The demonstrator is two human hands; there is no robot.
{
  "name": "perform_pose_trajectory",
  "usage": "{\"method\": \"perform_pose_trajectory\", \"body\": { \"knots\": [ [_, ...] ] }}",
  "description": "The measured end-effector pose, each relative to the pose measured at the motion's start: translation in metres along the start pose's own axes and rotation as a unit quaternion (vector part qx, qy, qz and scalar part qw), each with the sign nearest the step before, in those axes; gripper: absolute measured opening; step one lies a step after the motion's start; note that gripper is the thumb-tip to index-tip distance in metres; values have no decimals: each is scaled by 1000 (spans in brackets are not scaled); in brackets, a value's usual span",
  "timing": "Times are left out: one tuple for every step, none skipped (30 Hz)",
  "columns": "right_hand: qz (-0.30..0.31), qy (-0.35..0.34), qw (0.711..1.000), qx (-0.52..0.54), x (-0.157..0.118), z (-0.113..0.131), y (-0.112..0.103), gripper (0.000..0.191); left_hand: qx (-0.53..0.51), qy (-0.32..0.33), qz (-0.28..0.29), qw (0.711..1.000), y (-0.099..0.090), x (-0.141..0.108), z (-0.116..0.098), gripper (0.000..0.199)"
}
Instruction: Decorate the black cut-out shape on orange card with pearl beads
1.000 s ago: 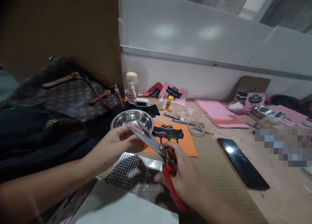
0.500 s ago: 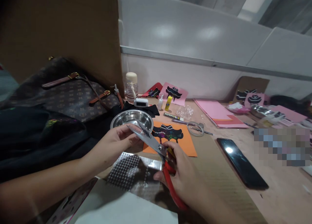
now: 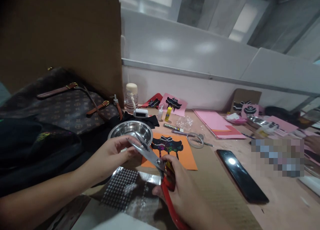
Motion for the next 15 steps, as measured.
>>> {"method": "perform_pose_trajectory", "body": {
  "knots": [
    [1,1,1000,2,0,-1,0,56,9,-2,-2,1000,-1,0,-2,27],
    [2,3,1000,6,0,-2,0,55,12,-7,-3,1000,-1,0,-3,26],
    [4,6,1000,10,1,-3,1,54,12,-13,-3,1000,-1,0,-3,26],
    [9,8,1000,14,1,-5,1,54,12,-18,-3,1000,-1,0,-3,26],
    [13,9,1000,17,1,-6,2,54,16,-21,-4,1000,-2,0,-3,26],
    [16,11,1000,20,2,-7,3,54,22,-20,-5,1000,-2,0,-4,25],
    [18,12,999,24,2,-8,3,54,34,-15,-7,999,-3,0,-5,24],
    [19,12,999,26,3,-9,3,54,47,-7,-8,999,-3,0,-7,22],
    [21,14,999,26,3,-9,3,53,60,1,-11,998,-4,0,-9,20],
    [19,14,999,24,3,-9,3,53,69,6,-12,998,-4,0,-10,19],
    [17,14,1000,22,4,-8,3,52,75,9,-13,997,-5,0,-10,18],
    [17,15,999,23,4,-7,3,52,78,8,-14,997,-5,0,-10,18],
    [20,18,999,29,4,-7,3,51,79,5,-15,997,-6,0,-9,18],
    [25,21,999,42,5,-7,5,50,78,1,-17,997,-6,0,-8,19],
    [31,24,998,57,5,-8,6,49,75,-2,-19,997,-7,0,-7,20]
  ]
}}
Point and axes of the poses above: each hand's wrist, its own x-axis towards the middle knuckle, its own y-axis out of the palm, z = x × y, the point moved 8 cm from there along x, towards the middle knuckle, and after that the axes turned 14 degrees about z, right-handed, at the moved point
